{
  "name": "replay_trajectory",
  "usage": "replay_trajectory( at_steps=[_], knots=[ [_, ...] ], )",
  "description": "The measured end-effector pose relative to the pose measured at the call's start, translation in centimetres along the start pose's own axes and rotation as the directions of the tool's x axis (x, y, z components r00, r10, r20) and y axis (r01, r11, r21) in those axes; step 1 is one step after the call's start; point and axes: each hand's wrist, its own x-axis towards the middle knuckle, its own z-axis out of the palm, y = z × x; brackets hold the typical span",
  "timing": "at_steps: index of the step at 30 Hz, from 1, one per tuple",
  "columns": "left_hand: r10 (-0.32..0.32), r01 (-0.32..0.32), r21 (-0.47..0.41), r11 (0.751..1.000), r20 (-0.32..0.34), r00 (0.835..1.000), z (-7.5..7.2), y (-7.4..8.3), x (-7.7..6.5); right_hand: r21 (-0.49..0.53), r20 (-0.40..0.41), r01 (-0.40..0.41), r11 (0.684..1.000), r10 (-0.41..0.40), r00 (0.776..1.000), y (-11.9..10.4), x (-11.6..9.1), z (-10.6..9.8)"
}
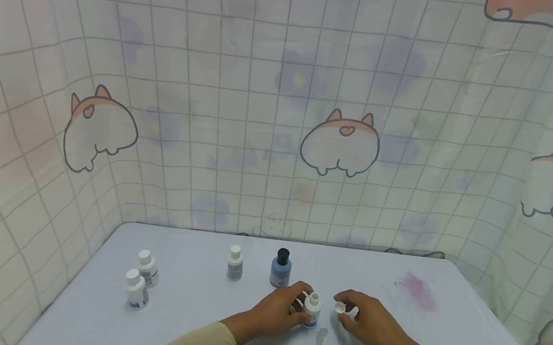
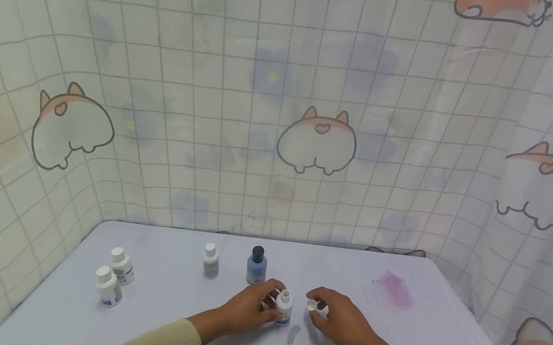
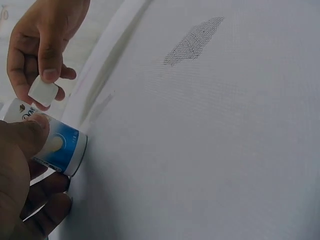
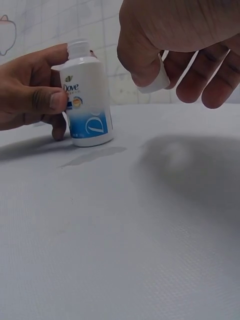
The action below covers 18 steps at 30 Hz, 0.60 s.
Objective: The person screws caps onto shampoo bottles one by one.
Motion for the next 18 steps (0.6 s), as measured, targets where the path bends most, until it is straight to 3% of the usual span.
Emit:
replay_trajectory(
  at_steps=[11, 18],
  knots=[
    [-0.039, 0.041, 0.048, 0.998, -0.037, 0.999, 0.6, -0.1, 0.3, -0.012, -0.031, 0.004, 1.000, -0.004, 1.000, -0.4, 0.4, -0.2],
    [-0.034, 0.037, 0.060, 0.998, -0.054, 0.998, 0.9, -0.2, 0.3, 0.012, -0.017, -0.041, 0.999, 0.041, 0.999, -1.2, 0.6, -0.8]
  ],
)
